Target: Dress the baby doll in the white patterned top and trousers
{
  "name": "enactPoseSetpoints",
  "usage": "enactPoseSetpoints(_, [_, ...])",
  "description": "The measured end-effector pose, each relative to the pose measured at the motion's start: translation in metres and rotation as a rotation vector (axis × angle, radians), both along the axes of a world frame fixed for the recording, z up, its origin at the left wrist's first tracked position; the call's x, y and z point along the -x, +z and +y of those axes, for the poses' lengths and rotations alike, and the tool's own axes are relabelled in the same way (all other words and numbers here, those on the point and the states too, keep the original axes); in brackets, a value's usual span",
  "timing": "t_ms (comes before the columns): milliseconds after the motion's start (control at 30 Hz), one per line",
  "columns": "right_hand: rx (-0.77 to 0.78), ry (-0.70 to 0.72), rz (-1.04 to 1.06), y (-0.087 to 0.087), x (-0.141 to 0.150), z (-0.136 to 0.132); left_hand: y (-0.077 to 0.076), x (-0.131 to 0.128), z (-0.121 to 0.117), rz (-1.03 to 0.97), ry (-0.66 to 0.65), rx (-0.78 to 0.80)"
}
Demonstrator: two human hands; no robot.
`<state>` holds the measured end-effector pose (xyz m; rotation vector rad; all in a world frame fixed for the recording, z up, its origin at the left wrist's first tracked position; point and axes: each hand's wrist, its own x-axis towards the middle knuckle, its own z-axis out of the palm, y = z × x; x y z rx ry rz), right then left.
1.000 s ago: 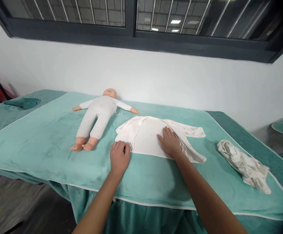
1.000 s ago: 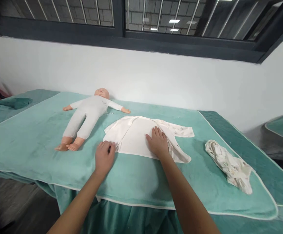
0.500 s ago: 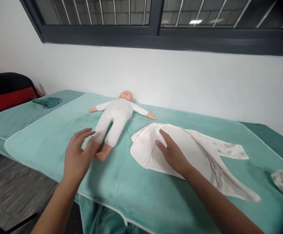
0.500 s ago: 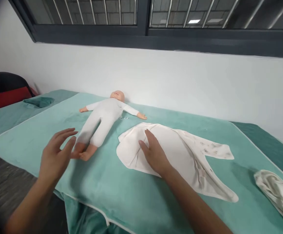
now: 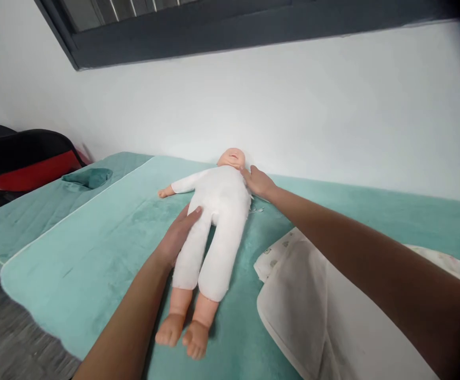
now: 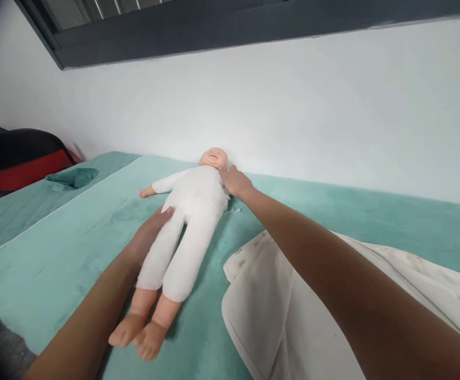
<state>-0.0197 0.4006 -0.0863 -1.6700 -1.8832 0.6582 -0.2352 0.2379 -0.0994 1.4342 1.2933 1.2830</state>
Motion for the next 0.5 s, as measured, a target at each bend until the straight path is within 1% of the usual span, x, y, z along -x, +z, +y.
enactPoseSetpoints(33, [0.014,0.022,0.032,0.003,0.001,0.009,0.001,0.000,0.007,-0.113,-0.089,0.111])
enactPoseSetpoints(67, [0.028,0.047,0.065,0.006,0.003,0.016,0.002,0.000,0.012,-0.198,-0.149,0.201])
enactPoseSetpoints(100, [0.043,0.076,0.096,0.010,0.005,0.020,0.002,0.000,0.016,-0.256,-0.168,0.253])
enactPoseSetpoints(167, [0.068,0.133,0.151,0.019,0.010,0.023,0.002,0.001,0.016,-0.320,-0.145,0.288])
enactPoseSetpoints(233, [0.076,0.173,0.182,0.030,0.010,0.015,0.005,-0.001,0.009,-0.365,-0.080,0.259])
enactPoseSetpoints(333, [0.053,0.203,0.191,0.052,-0.004,-0.011,0.015,-0.014,-0.012,-0.471,0.047,0.189])
enactPoseSetpoints(400, [0.026,0.197,0.182,0.068,-0.028,-0.035,0.023,-0.033,-0.029,-0.550,0.103,0.179])
enactPoseSetpoints(433, [0.011,0.186,0.174,0.076,-0.044,-0.048,0.025,-0.046,-0.037,-0.582,0.099,0.198])
enactPoseSetpoints(467, [-0.004,0.169,0.163,0.084,-0.062,-0.062,0.026,-0.061,-0.046,-0.606,0.068,0.224])
enactPoseSetpoints(500, [-0.014,0.146,0.144,0.091,-0.082,-0.077,0.026,-0.078,-0.056,-0.621,0.010,0.252])
